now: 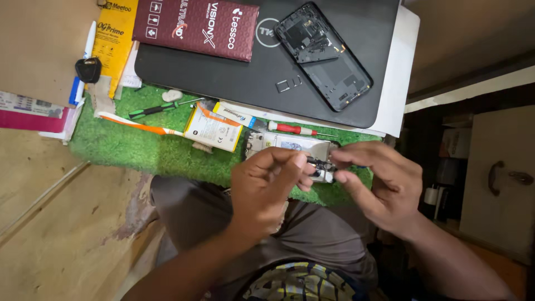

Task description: The person repairs a disassembled smartphone at a workbench, using a screwdriver and tweezers to remove and reposition small internal components on the opened phone body. They hold the phone steady with one hand while working on its internals, occasionally lifting small parts out and setting them on the mat.

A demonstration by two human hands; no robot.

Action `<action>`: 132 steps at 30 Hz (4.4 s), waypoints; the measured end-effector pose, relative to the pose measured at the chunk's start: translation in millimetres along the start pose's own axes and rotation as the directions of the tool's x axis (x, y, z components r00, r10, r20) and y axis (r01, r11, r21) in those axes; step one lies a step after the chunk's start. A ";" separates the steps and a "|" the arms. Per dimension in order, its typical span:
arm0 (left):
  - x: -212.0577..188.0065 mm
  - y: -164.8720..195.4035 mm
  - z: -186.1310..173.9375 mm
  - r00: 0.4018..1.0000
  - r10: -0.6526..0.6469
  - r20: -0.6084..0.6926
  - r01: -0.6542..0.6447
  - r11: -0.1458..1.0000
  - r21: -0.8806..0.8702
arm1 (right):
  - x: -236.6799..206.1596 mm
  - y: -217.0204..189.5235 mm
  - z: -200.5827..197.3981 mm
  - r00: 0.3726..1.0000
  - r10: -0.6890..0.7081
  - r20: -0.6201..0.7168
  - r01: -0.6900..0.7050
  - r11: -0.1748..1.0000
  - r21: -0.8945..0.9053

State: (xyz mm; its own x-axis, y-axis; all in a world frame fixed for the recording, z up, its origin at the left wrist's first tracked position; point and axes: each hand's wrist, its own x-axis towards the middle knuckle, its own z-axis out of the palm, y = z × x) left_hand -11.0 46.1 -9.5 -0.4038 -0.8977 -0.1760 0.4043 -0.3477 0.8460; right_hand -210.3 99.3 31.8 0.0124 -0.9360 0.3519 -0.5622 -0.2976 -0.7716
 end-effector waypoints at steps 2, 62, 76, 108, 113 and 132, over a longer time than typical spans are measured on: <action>-2.6 -0.5 0.4 1.000 -0.022 0.008 0.022 1.000 0.006 | -0.4 3.2 1.3 0.999 0.016 0.030 -0.017 0.999 0.042; 62.7 44.3 -14.9 0.722 0.430 0.541 -0.655 0.177 0.734 | -19.0 13.3 15.7 0.981 0.070 0.179 -0.010 0.948 -0.318; 57.5 44.4 -10.1 0.705 0.328 0.629 -0.696 0.152 0.701 | -28.9 28.7 4.1 0.999 0.054 0.001 -0.054 0.997 -0.062; 8.3 18.7 4.4 0.736 0.192 0.649 -0.660 -0.008 0.751 | -37.4 15.4 24.5 0.702 0.679 -0.217 -0.560 0.713 0.422; 7.2 20.9 1.8 0.713 0.178 0.678 -0.683 -0.042 0.729 | -40.0 15.5 30.0 0.744 0.617 -0.257 -0.526 0.778 0.345; 2.9 16.9 -8.2 0.700 0.142 0.700 -0.703 -0.039 0.710 | -32.8 10.7 17.6 0.972 0.179 -0.151 -0.192 0.979 -0.073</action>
State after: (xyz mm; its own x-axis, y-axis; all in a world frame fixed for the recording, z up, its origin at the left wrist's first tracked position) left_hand 1.4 35.5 0.1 -0.8000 -0.4881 0.3489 -0.3149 0.8365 0.4484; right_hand -202.1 123.5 2.6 -0.2135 -0.9349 0.2836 -0.6131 -0.0978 -0.7839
